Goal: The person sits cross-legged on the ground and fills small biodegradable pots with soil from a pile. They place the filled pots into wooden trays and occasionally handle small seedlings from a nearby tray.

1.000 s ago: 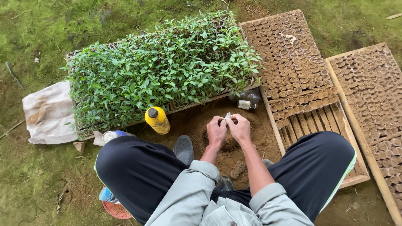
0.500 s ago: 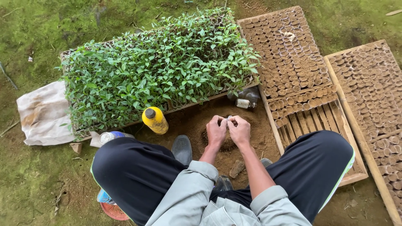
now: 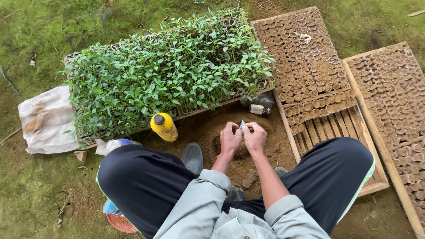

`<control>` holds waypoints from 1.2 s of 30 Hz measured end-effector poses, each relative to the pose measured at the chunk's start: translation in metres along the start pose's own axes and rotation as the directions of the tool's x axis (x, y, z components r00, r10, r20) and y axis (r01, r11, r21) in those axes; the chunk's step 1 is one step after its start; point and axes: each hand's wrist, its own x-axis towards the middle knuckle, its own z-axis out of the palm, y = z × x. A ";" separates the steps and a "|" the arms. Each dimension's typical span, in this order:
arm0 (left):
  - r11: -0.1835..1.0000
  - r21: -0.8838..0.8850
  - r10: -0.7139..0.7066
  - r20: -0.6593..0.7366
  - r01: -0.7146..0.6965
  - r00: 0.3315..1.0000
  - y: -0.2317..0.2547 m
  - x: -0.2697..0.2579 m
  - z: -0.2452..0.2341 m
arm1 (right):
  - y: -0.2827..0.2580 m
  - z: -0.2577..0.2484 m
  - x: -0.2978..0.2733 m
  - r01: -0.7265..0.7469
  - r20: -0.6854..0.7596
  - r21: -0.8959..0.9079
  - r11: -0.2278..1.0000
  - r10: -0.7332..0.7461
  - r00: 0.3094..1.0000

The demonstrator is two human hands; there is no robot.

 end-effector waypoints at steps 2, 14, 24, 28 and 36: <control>1.000 0.002 0.001 0.000 -0.001 1.000 -0.001 0.001 0.002 | -0.002 -0.001 -0.001 0.007 0.020 0.007 1.000 -0.007 1.000; 0.999 -0.041 -0.013 -0.170 0.006 0.985 -0.006 0.007 0.002 | -0.013 -0.004 -0.008 0.175 0.202 -0.049 0.983 -0.162 0.966; 0.972 0.222 -0.069 -0.054 0.080 0.996 -0.006 0.004 0.001 | 0.016 0.012 0.001 0.026 0.032 -0.120 0.992 -0.022 0.999; 0.968 0.242 -0.064 -0.043 0.073 0.997 -0.018 0.011 0.005 | 0.026 0.015 0.001 0.021 0.029 -0.138 0.990 -0.017 0.999; 0.964 0.184 -0.144 -0.243 0.192 0.959 -0.044 0.034 -0.006 | 0.039 0.016 0.010 0.074 0.200 -0.205 0.976 -0.033 0.979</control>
